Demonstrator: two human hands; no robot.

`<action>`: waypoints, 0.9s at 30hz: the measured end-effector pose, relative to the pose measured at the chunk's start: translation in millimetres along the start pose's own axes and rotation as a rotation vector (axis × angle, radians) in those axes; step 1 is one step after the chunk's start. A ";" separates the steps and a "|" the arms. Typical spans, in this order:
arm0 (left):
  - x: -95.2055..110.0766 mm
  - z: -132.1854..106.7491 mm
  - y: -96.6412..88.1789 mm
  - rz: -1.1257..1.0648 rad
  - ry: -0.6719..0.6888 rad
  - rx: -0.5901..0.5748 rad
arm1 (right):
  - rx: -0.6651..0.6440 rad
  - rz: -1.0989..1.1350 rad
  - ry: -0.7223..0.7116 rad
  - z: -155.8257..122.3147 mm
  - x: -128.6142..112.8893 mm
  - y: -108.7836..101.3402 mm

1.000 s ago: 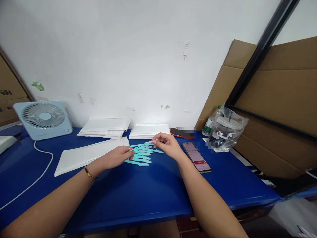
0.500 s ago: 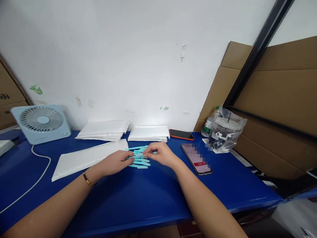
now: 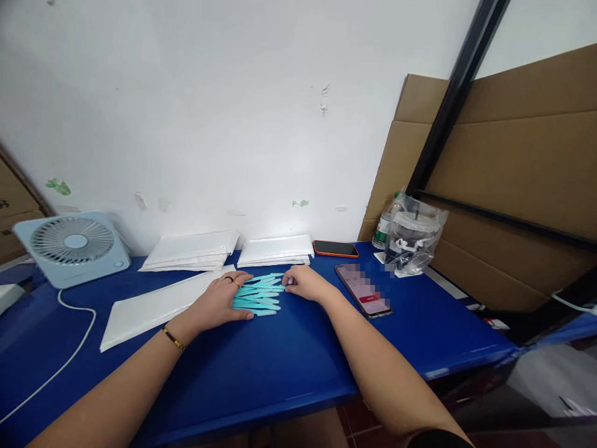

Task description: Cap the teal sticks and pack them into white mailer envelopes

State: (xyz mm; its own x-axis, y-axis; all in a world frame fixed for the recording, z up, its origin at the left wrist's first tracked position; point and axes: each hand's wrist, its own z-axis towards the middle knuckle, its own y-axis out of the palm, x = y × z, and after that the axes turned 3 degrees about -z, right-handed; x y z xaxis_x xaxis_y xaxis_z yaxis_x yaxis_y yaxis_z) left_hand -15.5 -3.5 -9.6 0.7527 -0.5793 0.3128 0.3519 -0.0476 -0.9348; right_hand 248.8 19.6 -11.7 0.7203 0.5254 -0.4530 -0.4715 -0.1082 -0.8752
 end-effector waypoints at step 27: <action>43.2 3.2 14.0 0.277 -0.003 -0.079 | -0.126 -0.512 -0.131 2.4 -63.6 27.5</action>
State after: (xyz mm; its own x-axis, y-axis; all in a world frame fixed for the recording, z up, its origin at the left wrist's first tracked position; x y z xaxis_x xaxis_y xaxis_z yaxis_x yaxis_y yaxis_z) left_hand 23.8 -26.6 -8.7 0.8156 -0.5769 0.0440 0.0883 0.0490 -0.9949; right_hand 188.8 -14.8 -6.6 0.7687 0.6372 0.0547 -0.0061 0.0928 -0.9957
